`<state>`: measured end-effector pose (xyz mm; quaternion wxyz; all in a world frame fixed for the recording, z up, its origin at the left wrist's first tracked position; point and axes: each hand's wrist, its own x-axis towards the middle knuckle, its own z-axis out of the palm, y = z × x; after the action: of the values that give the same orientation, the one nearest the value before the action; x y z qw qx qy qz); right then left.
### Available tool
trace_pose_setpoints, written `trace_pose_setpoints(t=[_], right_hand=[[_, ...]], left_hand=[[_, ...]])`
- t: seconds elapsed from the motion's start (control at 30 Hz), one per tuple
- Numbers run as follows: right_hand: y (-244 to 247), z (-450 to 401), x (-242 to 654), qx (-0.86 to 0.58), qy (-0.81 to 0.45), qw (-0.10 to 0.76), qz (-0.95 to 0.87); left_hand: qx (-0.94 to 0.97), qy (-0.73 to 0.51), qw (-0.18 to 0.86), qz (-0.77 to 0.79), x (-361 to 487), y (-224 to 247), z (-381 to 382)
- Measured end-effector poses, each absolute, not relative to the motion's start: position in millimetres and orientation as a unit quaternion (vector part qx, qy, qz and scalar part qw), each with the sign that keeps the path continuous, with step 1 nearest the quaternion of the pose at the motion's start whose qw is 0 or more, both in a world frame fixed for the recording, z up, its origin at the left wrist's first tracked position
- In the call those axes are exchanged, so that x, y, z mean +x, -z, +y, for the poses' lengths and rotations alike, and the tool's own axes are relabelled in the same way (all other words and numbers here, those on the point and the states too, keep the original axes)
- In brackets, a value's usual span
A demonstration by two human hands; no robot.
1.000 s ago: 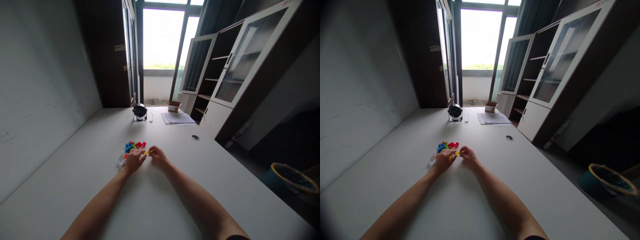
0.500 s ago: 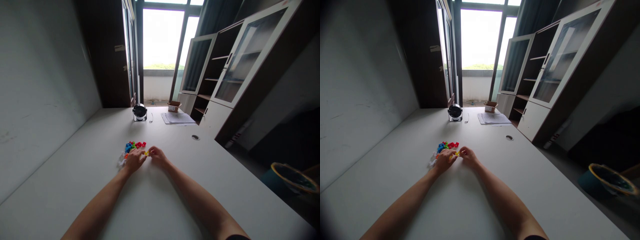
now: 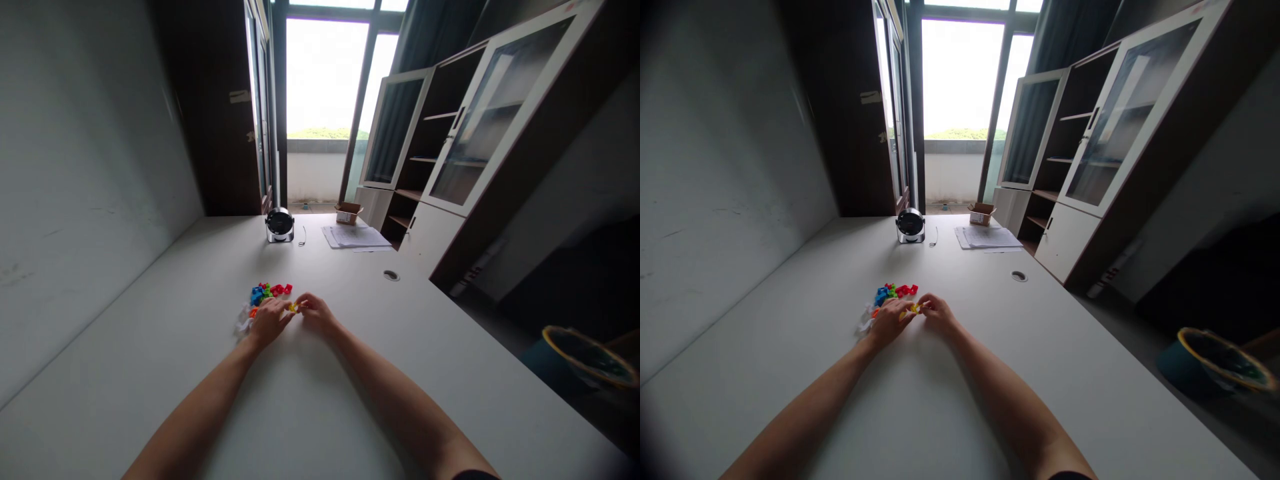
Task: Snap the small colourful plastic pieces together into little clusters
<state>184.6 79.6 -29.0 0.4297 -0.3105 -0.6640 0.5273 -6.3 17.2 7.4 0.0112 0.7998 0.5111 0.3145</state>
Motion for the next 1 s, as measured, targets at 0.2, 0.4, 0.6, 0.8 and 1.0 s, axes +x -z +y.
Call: trace_pose_setpoints(t=[0.2, 0.4, 0.6, 0.8, 1.0], right_hand=[[28.1, 78.7, 182.0, -0.299, -0.53, 0.45, -0.654], [25.9, 77.0, 181.3, -0.291, -0.537, 0.44, -0.659], [25.9, 77.1, 183.1, -0.3, -0.537, 0.436, -0.657], [25.0, 77.0, 183.4, -0.291, -0.54, 0.441, -0.655], [26.0, 77.4, 183.1, -0.284, -0.546, 0.444, -0.651]], left_hand=[[0.804, -0.308, 0.007, 0.509, -8.2, -5.0, 19.1], [0.803, -0.314, 0.011, 0.506, -9.1, -5.8, 18.9], [0.801, -0.317, 0.012, 0.508, -7.9, -5.1, 19.0], [0.806, -0.313, 0.012, 0.502, -7.8, -6.6, 18.1], [0.808, -0.312, 0.01, 0.499, -7.9, -7.6, 17.8]])
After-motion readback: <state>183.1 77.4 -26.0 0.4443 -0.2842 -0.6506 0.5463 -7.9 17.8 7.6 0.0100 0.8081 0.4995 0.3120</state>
